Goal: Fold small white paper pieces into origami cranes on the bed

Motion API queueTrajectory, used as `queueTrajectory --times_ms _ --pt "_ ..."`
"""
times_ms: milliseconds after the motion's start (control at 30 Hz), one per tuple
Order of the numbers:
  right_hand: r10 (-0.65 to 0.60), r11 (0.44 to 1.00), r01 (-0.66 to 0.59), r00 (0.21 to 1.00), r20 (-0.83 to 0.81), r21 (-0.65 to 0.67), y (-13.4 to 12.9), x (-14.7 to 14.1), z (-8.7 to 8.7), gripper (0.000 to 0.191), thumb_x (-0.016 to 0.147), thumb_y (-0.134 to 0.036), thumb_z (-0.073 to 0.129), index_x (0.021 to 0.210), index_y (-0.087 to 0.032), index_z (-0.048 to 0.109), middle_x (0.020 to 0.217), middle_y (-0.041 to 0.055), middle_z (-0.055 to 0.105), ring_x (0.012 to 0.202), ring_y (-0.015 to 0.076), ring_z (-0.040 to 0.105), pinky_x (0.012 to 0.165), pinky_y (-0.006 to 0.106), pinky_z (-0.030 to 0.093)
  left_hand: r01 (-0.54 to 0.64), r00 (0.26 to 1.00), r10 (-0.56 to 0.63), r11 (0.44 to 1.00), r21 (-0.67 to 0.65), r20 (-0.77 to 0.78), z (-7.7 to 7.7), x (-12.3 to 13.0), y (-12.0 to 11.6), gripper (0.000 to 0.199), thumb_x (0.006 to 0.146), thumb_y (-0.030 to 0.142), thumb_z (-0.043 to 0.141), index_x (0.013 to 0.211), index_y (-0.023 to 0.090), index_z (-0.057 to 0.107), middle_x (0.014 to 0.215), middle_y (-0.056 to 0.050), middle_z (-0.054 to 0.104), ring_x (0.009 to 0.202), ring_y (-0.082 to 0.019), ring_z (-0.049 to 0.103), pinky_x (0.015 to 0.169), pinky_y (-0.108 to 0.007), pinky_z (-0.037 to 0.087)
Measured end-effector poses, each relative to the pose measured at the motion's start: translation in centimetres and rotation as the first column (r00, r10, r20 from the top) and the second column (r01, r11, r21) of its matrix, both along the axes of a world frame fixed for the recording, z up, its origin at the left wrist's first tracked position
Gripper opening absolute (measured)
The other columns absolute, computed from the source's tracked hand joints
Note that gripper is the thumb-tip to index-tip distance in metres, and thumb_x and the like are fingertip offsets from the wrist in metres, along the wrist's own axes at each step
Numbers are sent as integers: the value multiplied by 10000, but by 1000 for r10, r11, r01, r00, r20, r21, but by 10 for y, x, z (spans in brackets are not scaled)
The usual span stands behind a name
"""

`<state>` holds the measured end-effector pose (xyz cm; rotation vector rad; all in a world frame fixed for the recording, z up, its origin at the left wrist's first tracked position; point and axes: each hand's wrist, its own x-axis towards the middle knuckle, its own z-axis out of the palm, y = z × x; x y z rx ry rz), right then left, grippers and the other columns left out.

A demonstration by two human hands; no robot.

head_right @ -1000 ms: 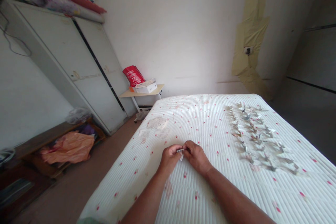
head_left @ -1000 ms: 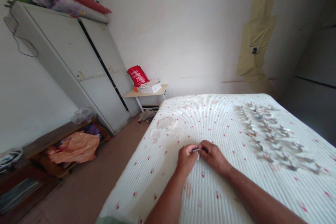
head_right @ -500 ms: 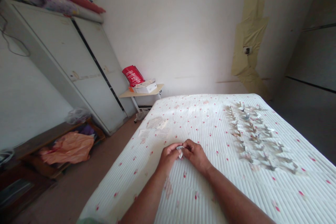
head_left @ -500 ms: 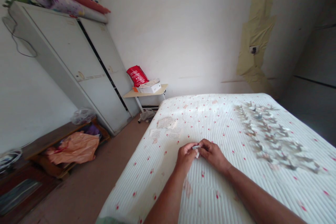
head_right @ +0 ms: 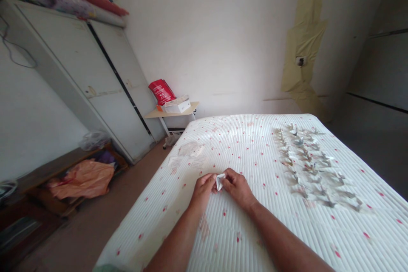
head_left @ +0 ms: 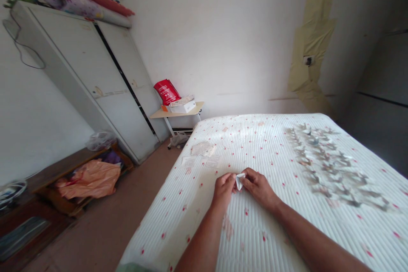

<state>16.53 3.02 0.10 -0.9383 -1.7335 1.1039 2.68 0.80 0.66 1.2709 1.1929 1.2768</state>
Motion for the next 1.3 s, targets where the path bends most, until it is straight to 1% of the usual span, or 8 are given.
queueTrajectory --times_ms 133,400,533,667,833,933,1100,1300 --pt "-4 1000 3 1000 21 26 -1 0 0 191 825 -339 445 724 -188 507 588 -27 584 537 104 526 531 211 393 -3 1000 3 1000 -29 -14 0 0 0 319 743 432 518 656 131 578 514 15 526 482 -95 474 481 -195 345" --pt "-4 999 2 999 49 41 -1 1 -3 230 843 -366 416 721 -189 499 608 -14 583 538 104 508 538 214 392 13 998 -12 1000 -22 61 -6 -2 1 339 746 452 518 683 124 573 528 5 527 508 -110 506 493 -206 357" --pt "5 999 -6 999 36 39 -1 1 -4 228 844 -368 411 734 -191 502 608 -13 579 531 104 498 529 217 391 1 999 2 999 -46 54 -3 0 2 346 716 466 542 686 124 585 521 7 525 499 -104 488 491 -206 352" --pt "-10 999 8 999 36 52 -1 0 -2 201 840 -339 420 734 -190 503 593 -23 569 524 100 495 520 212 386 6 999 -4 998 -56 39 0 1 2 317 705 430 557 697 116 603 513 8 531 489 -94 472 492 -202 346" --pt "-36 997 31 997 63 76 -3 -1 1 210 839 -346 419 713 -193 490 583 -26 567 537 104 516 525 210 391 15 999 -14 999 -53 33 -3 0 3 296 703 403 561 700 111 613 527 3 552 494 -91 476 495 -198 346" --pt "-29 997 25 998 57 71 -2 -1 0 217 840 -353 416 717 -191 493 580 -23 567 525 102 511 517 209 392 10 1000 -9 998 -55 26 -4 0 3 289 695 395 563 696 110 615 523 1 557 491 -92 478 493 -199 347" --pt "-50 997 46 996 73 62 0 1 -4 203 828 -343 431 710 -191 496 559 -24 555 496 97 482 485 204 383 -13 1000 13 998 -69 -2 -1 1 2 265 664 367 574 697 110 629 491 5 548 466 -88 460 479 -199 343" --pt "-55 997 50 993 101 54 1 3 -6 174 818 -322 435 726 -196 511 541 -27 566 477 99 502 472 203 389 -25 1000 25 995 -93 3 0 2 1 231 622 322 583 700 111 637 504 -7 573 470 -97 484 478 -202 357"
